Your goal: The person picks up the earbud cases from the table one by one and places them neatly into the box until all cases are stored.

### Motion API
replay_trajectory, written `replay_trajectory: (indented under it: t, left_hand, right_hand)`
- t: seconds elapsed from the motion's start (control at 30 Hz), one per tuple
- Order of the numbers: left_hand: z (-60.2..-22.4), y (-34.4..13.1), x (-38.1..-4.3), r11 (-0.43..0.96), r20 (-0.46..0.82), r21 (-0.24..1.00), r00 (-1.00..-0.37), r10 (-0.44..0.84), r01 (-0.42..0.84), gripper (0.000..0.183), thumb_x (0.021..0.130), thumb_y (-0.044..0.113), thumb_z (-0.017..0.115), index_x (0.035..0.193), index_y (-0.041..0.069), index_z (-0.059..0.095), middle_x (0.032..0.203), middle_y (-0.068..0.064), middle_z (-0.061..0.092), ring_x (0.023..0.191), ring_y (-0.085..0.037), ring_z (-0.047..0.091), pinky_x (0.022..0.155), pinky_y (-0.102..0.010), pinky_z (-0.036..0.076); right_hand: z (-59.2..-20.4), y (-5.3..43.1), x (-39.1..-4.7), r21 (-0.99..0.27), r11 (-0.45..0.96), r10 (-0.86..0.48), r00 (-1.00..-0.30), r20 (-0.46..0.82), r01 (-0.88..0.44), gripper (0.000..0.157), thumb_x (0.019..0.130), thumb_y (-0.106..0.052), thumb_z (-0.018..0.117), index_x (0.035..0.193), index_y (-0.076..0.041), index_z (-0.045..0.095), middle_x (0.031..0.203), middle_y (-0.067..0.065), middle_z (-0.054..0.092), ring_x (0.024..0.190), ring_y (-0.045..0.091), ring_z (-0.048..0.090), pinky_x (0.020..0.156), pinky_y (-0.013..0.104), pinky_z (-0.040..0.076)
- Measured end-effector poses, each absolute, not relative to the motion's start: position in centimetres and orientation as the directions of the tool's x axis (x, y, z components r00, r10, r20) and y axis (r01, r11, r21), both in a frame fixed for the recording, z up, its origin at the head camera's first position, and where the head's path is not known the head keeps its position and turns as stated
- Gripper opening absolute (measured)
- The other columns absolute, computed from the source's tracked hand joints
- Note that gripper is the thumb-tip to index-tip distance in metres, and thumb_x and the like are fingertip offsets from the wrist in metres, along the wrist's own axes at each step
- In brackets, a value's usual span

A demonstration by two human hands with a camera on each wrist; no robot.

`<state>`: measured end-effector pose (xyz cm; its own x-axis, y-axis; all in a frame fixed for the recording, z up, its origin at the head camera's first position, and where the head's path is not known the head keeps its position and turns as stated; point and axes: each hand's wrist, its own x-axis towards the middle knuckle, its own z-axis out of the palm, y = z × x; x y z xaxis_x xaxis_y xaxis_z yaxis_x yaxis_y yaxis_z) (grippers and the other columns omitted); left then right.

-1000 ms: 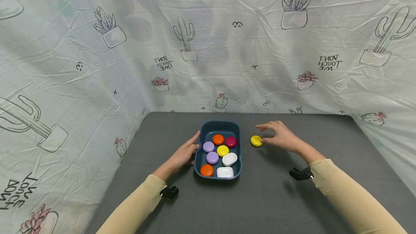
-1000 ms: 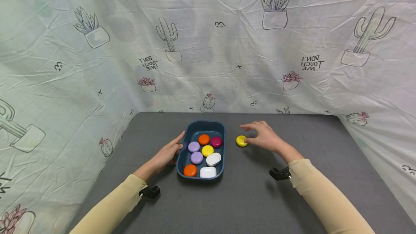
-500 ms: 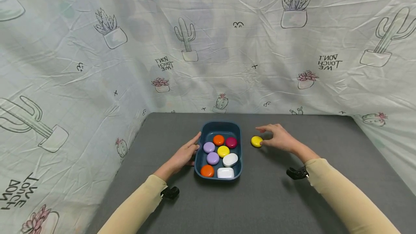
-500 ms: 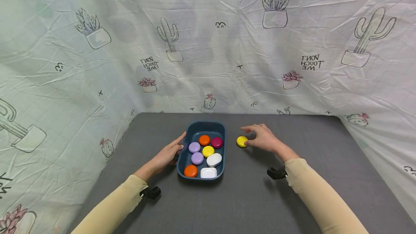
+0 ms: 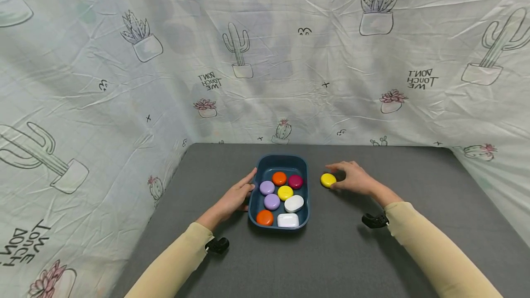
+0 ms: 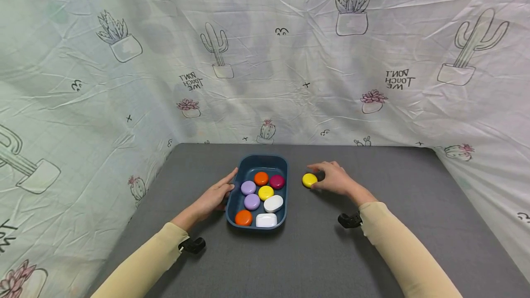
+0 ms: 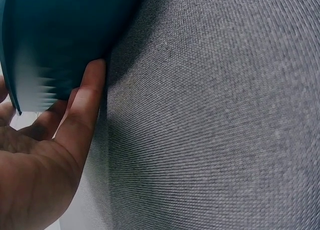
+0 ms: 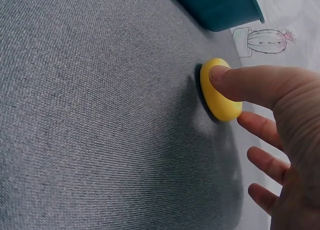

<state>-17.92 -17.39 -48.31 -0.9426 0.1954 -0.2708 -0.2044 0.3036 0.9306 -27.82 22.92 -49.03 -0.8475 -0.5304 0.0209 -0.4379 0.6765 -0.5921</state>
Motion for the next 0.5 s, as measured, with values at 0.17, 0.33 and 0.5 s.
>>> replay_trajectory:
  t: [0.17, 0.33, 0.5]
  left_hand:
    - [-48.29, -17.37, -17.89, 0.304, -0.276, 0.929, -0.942, 0.191, -0.21, 0.057, 0.108, 0.03, 0.042, 0.159, 0.05, 0.026, 0.167, -0.011, 0.025, 0.13, -0.034, 0.054, 0.079, -0.041, 0.057]
    - [-48.32, -17.47, -17.92, 0.293, -0.273, 0.933, -0.941, 0.2, -0.208, 0.057, 0.108, 0.03, 0.042, 0.16, 0.049, 0.025, 0.167, -0.011, 0.024, 0.13, -0.033, 0.054, 0.079, -0.041, 0.058]
    - [-48.33, -17.5, -17.94, 0.293, -0.275, 0.933, -0.941, 0.198, -0.211, 0.057, 0.108, 0.031, 0.043, 0.16, 0.049, 0.026, 0.167, -0.011, 0.024, 0.127, -0.033, 0.055, 0.077, -0.04, 0.057]
  right_hand:
    - [-49.31, 23.04, -27.94, -0.596, 0.674, -0.535, -0.845, 0.014, -0.436, 0.068, 0.085, -0.028, 0.084, 0.145, -0.009, 0.058, 0.13, 0.014, 0.063, 0.118, 0.037, 0.047, 0.094, 0.057, 0.039]
    - [-49.67, 23.1, -28.05, -0.591, 0.667, -0.549, -0.835, 0.021, -0.454, 0.067, 0.085, -0.028, 0.084, 0.144, -0.009, 0.059, 0.129, 0.013, 0.063, 0.115, 0.035, 0.049, 0.093, 0.056, 0.038]
    - [-50.03, 22.97, -28.21, -0.582, 0.669, -0.55, -0.835, 0.032, -0.463, 0.065, 0.085, -0.029, 0.084, 0.142, -0.008, 0.061, 0.128, 0.013, 0.064, 0.114, 0.035, 0.05, 0.093, 0.056, 0.038]
